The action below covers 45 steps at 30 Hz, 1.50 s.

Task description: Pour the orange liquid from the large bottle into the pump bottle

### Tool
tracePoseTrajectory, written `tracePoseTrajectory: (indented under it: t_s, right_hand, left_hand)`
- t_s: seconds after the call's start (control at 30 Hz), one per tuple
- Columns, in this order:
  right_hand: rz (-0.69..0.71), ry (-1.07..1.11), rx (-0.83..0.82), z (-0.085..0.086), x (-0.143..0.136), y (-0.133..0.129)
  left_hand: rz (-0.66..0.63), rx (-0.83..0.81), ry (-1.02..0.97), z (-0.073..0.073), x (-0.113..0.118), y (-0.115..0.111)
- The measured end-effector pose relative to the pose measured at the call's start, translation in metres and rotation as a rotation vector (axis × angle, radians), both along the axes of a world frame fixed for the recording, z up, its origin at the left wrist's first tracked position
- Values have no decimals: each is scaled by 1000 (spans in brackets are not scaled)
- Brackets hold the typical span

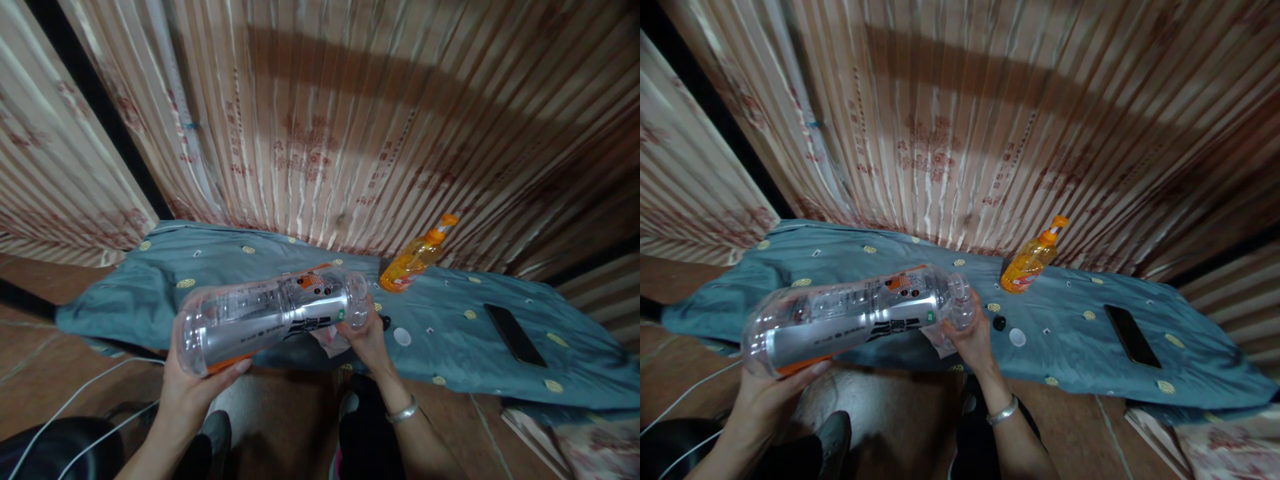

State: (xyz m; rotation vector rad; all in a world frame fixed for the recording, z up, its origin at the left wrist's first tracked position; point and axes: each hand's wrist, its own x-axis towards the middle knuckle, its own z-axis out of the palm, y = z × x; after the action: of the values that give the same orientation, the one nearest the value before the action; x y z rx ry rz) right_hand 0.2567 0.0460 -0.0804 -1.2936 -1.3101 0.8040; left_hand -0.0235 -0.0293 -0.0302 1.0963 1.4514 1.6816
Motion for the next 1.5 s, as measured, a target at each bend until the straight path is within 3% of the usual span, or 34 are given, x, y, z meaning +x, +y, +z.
tracePoseTrajectory:
  t_s: [0.2, 0.5, 0.83, 1.1, 1.5]
  right_hand:
    - [20, -8, 49, -3, 1, 1]
    - [19, -17, 71, -6, 1, 2]
    - [13, -24, 43, -5, 1, 2]
    - [28, -10, 38, -5, 1, 2]
    - [13, 11, 50, -2, 0, 2]
  left_hand:
    - [38, -20, -1, 7, 4, 0]
    - [48, 15, 104, -3, -8, 4]
    - [86, 15, 66, 5, 2, 1]
    - [47, 2, 120, -5, -11, 3]
    - [57, 49, 205, -3, -9, 3]
